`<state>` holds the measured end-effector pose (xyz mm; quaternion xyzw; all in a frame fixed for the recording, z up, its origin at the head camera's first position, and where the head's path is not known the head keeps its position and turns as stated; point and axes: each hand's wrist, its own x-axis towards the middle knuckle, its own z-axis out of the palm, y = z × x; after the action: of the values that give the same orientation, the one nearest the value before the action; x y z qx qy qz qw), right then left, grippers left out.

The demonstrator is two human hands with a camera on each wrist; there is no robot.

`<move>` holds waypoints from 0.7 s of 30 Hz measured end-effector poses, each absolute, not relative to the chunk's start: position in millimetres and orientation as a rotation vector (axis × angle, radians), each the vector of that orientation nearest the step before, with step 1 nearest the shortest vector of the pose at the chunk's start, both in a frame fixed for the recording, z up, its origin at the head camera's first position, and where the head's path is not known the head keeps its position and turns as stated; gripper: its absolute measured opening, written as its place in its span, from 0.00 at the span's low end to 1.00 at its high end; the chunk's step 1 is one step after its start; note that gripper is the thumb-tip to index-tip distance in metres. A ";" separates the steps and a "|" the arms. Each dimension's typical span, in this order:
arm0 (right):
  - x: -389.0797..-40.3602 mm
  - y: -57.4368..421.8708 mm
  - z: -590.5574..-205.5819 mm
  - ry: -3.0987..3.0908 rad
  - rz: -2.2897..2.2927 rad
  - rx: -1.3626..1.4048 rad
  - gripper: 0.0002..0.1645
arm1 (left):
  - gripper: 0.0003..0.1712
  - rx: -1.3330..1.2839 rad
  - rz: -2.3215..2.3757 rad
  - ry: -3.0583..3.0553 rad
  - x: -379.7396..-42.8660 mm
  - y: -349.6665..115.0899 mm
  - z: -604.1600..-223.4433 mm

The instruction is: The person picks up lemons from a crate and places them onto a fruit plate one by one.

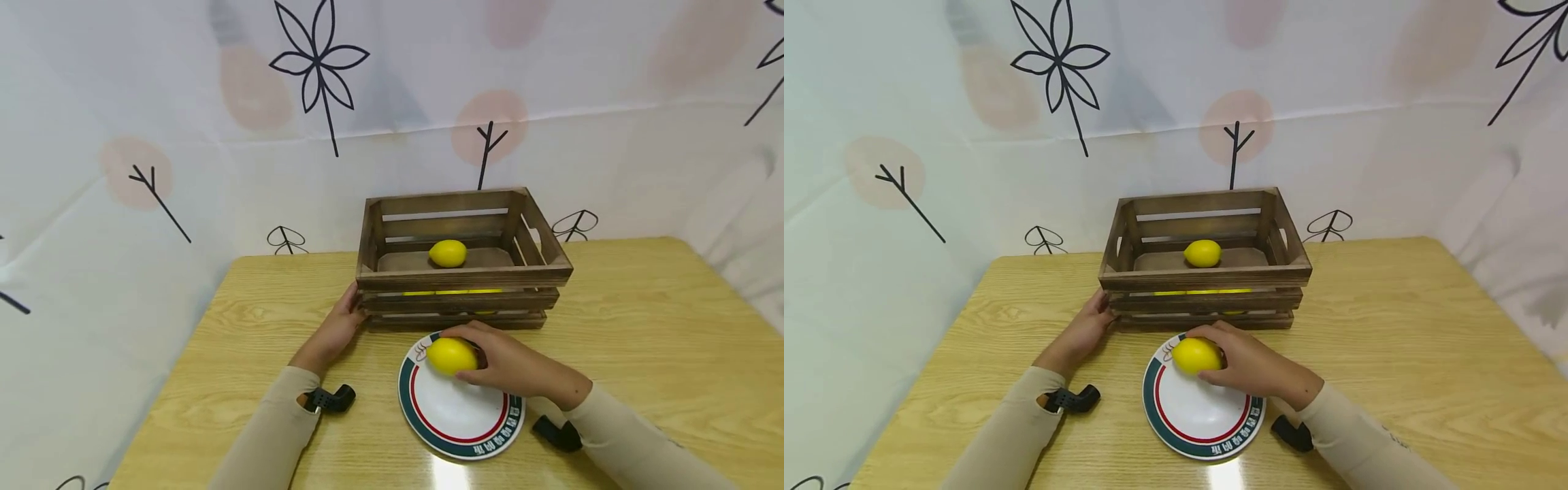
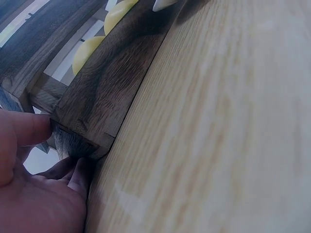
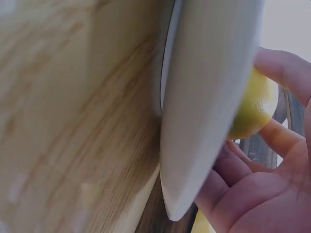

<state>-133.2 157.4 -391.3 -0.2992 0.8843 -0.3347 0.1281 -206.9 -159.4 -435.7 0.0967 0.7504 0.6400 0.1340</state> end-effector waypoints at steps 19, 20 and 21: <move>-131.6 155.7 -394.1 2.540 -0.960 -0.888 0.40 | 0.42 0.270 1.892 2.141 -206.0 -156.7 -435.9; -131.7 155.5 -392.6 2.545 -0.954 -0.890 0.41 | 0.42 0.280 1.894 2.144 -205.9 -157.2 -435.9; -131.7 155.4 -391.0 2.552 -0.948 -0.894 0.41 | 0.42 0.284 1.898 2.148 -205.8 -157.7 -435.5</move>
<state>-131.7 155.4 -391.0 -0.3089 0.8821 -0.3278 0.1378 -205.8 -157.7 -435.5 0.0979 0.7393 0.6534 0.1299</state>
